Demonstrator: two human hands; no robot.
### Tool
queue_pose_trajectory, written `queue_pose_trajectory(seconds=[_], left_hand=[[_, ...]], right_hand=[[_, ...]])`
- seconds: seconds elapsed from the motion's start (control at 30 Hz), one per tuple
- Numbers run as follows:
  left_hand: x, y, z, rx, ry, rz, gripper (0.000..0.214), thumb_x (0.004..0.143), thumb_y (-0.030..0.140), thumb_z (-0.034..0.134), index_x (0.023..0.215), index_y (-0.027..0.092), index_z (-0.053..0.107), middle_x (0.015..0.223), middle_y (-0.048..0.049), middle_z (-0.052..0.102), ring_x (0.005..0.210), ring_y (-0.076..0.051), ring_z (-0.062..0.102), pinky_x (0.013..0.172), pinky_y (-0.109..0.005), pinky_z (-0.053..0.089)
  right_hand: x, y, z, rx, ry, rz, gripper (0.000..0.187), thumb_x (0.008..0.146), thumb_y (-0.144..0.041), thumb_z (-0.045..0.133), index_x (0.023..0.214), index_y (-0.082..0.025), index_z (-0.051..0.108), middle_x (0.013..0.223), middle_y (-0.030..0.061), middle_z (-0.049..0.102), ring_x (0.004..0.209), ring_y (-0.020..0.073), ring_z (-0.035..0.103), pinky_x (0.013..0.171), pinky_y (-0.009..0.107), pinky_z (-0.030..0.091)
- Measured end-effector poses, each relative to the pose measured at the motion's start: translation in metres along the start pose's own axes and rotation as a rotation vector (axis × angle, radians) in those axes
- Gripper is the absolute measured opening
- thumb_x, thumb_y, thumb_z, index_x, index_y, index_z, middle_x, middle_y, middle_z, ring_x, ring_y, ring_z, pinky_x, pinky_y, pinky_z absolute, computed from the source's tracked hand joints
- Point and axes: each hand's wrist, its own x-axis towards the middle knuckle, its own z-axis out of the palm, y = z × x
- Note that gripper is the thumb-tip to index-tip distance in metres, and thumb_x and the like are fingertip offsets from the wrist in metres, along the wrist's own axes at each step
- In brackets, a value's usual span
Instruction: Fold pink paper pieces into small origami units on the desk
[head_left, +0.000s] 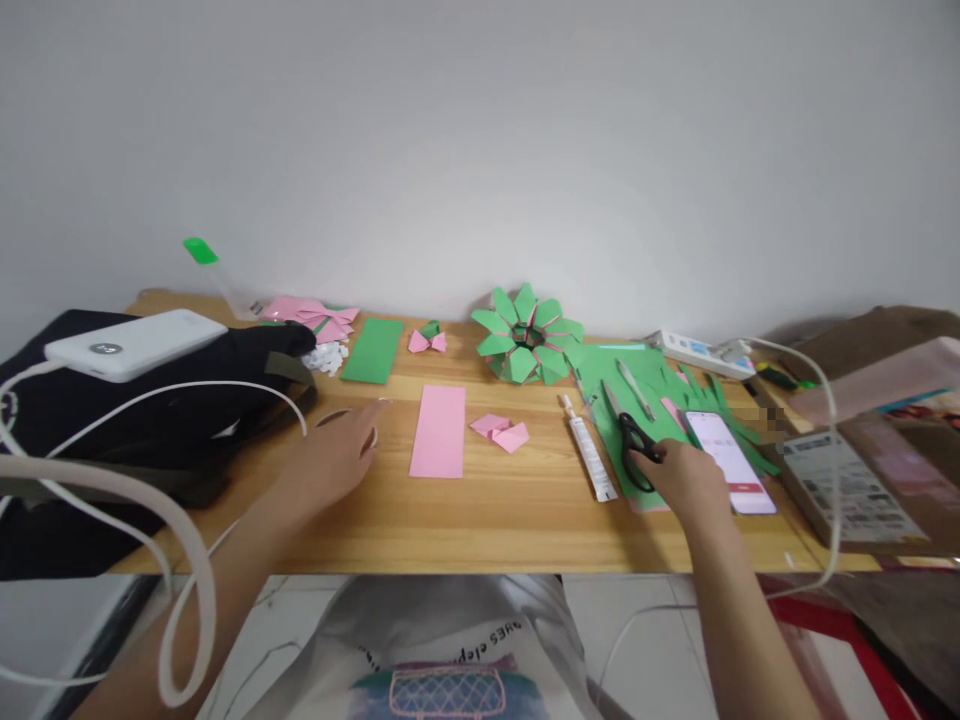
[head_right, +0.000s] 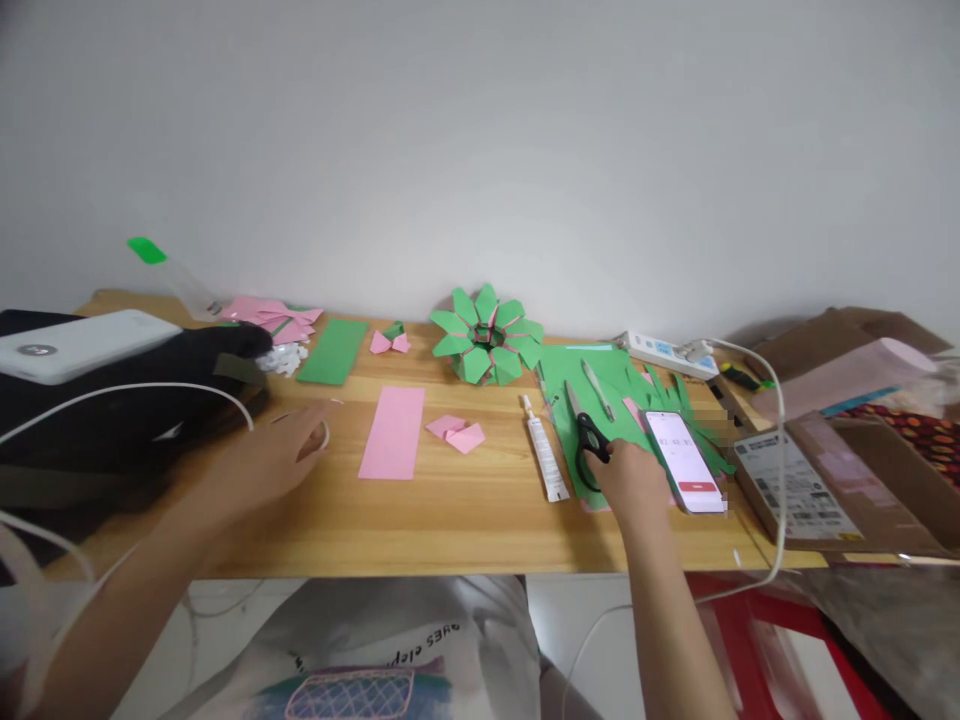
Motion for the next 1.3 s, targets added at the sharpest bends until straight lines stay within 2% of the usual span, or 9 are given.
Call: queue_pose_trajectory(seconds=[0.1, 0.13, 0.23, 0.33, 0.47, 0.57, 0.7, 1.0, 1.3], left_hand=[[-0.002, 0.012, 0.008, -0.155, 0.059, 0.060, 0.028, 0.079, 0.023, 0.052, 0.103, 0.018, 0.066, 0.119, -0.0149, 0.060, 0.116, -0.033, 0.056, 0.100, -0.051, 0.042], [-0.003, 0.019, 0.010, -0.394, 0.086, 0.128, 0.022, 0.077, 0.024, 0.056, 0.094, 0.017, 0.068, 0.117, -0.0142, 0.061, 0.116, -0.032, 0.056, 0.102, -0.050, 0.041], [-0.005, 0.048, 0.016, -0.690, -0.062, 0.212, 0.020, 0.080, 0.035, 0.058, 0.081, 0.018, 0.068, 0.093, -0.0079, 0.071, 0.089, -0.021, 0.066, 0.077, -0.033, 0.054], [-0.002, 0.074, 0.022, -0.898, -0.134, 0.170, 0.019, 0.080, 0.035, 0.063, 0.083, 0.017, 0.069, 0.082, -0.0054, 0.074, 0.075, -0.017, 0.068, 0.071, -0.029, 0.054], [0.002, 0.091, 0.025, -1.298, -0.203, 0.051, 0.010, 0.073, 0.024, 0.071, 0.079, 0.017, 0.073, 0.078, -0.0031, 0.075, 0.077, -0.017, 0.068, 0.075, -0.029, 0.054], [0.002, 0.095, 0.025, -1.382, -0.185, 0.035, 0.009, 0.072, 0.021, 0.070, 0.079, 0.018, 0.075, 0.081, -0.0037, 0.076, 0.088, -0.020, 0.069, 0.078, -0.030, 0.053], [0.000, 0.098, 0.025, -1.361, -0.152, 0.011, 0.010, 0.073, 0.018, 0.069, 0.080, 0.018, 0.075, 0.086, -0.0035, 0.077, 0.088, -0.020, 0.070, 0.082, -0.032, 0.054], [0.002, 0.098, 0.038, -1.249, -0.120, 0.020, 0.014, 0.079, 0.021, 0.065, 0.089, 0.017, 0.074, 0.095, -0.0056, 0.077, 0.089, -0.020, 0.071, 0.082, -0.032, 0.056], [0.006, 0.089, 0.056, -0.501, 0.239, 0.395, 0.037, 0.089, 0.007, 0.044, 0.114, 0.019, 0.067, 0.115, -0.0093, 0.072, 0.107, -0.022, 0.065, 0.094, -0.041, 0.053]], right_hand=[[-0.010, -0.011, -0.005, 0.072, 0.033, -0.083, 0.024, 0.084, -0.028, 0.055, 0.082, -0.012, 0.073, 0.090, 0.0176, 0.073, 0.078, 0.0280, 0.069, 0.060, 0.032, 0.044], [-0.017, -0.017, -0.009, 0.112, 0.050, -0.123, 0.025, 0.085, -0.028, 0.053, 0.087, -0.013, 0.073, 0.096, 0.0169, 0.072, 0.082, 0.0273, 0.069, 0.063, 0.032, 0.046], [-0.045, -0.042, -0.024, 0.287, 0.054, -0.330, 0.022, 0.089, -0.034, 0.052, 0.091, -0.022, 0.071, 0.097, 0.0062, 0.073, 0.087, 0.0195, 0.068, 0.074, 0.028, 0.050], [-0.070, -0.069, -0.033, 0.783, 0.131, -0.657, 0.017, 0.090, -0.028, 0.053, 0.084, -0.022, 0.068, 0.085, 0.0056, 0.073, 0.079, 0.0194, 0.067, 0.071, 0.031, 0.051], [-0.087, -0.093, -0.029, 1.075, 0.091, -0.649, 0.012, 0.088, -0.022, 0.057, 0.082, -0.022, 0.068, 0.080, 0.0035, 0.072, 0.072, 0.0160, 0.065, 0.065, 0.028, 0.051], [-0.091, -0.101, -0.017, 1.265, -0.048, -0.517, 0.013, 0.085, -0.026, 0.060, 0.078, -0.021, 0.069, 0.076, 0.0027, 0.072, 0.069, 0.0144, 0.065, 0.061, 0.025, 0.050], [-0.092, -0.106, -0.004, 1.420, -0.139, -0.362, 0.013, 0.082, -0.031, 0.064, 0.080, -0.020, 0.071, 0.079, 0.0037, 0.074, 0.071, 0.0154, 0.066, 0.064, 0.027, 0.052], [-0.083, -0.111, 0.000, 1.416, -0.180, -0.254, 0.014, 0.074, -0.033, 0.070, 0.074, -0.019, 0.074, 0.072, 0.0048, 0.075, 0.061, 0.0158, 0.064, 0.057, 0.028, 0.050], [-0.066, -0.106, 0.014, 1.370, -0.284, -0.292, 0.015, 0.073, -0.032, 0.070, 0.068, -0.019, 0.071, 0.063, 0.0020, 0.071, 0.055, 0.0138, 0.060, 0.052, 0.025, 0.047]])
